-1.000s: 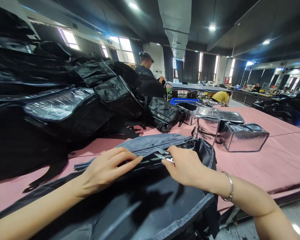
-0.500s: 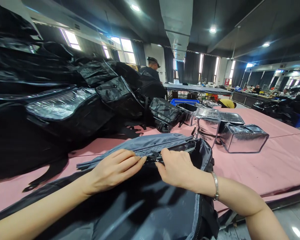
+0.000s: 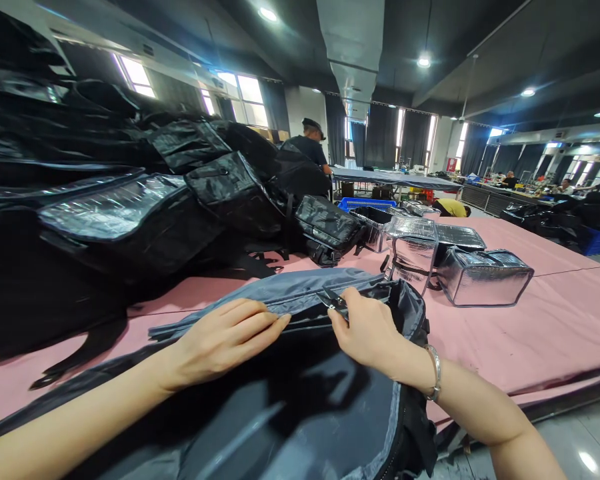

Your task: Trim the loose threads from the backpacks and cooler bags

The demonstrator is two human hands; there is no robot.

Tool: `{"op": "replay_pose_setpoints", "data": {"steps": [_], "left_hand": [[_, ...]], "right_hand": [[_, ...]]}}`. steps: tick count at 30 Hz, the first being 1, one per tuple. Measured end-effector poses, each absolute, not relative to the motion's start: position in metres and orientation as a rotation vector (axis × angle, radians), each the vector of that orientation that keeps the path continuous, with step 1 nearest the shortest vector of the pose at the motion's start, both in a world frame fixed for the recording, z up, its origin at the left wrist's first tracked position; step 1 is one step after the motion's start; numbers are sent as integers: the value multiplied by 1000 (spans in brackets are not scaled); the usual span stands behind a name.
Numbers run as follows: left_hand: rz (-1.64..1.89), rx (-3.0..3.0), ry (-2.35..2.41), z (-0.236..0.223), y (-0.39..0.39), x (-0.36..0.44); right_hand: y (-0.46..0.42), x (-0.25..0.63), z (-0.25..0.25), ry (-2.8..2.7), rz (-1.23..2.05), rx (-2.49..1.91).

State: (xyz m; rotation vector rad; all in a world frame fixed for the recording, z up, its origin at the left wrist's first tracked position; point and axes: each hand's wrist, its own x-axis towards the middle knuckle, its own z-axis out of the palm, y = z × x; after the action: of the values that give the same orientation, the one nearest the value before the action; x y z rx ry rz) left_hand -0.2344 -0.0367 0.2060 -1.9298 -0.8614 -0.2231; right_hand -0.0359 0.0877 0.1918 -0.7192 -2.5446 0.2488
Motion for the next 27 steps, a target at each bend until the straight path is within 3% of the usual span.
{"op": "replay_pose_setpoints", "data": {"steps": [18, 27], "left_hand": [[-213, -1903, -838, 203, -41, -236], [-241, -1916, -860, 203, -40, -238]], "right_hand": [[65, -50, 195, -2703, 198, -516], [67, -54, 174, -2479, 632, -541]]}}
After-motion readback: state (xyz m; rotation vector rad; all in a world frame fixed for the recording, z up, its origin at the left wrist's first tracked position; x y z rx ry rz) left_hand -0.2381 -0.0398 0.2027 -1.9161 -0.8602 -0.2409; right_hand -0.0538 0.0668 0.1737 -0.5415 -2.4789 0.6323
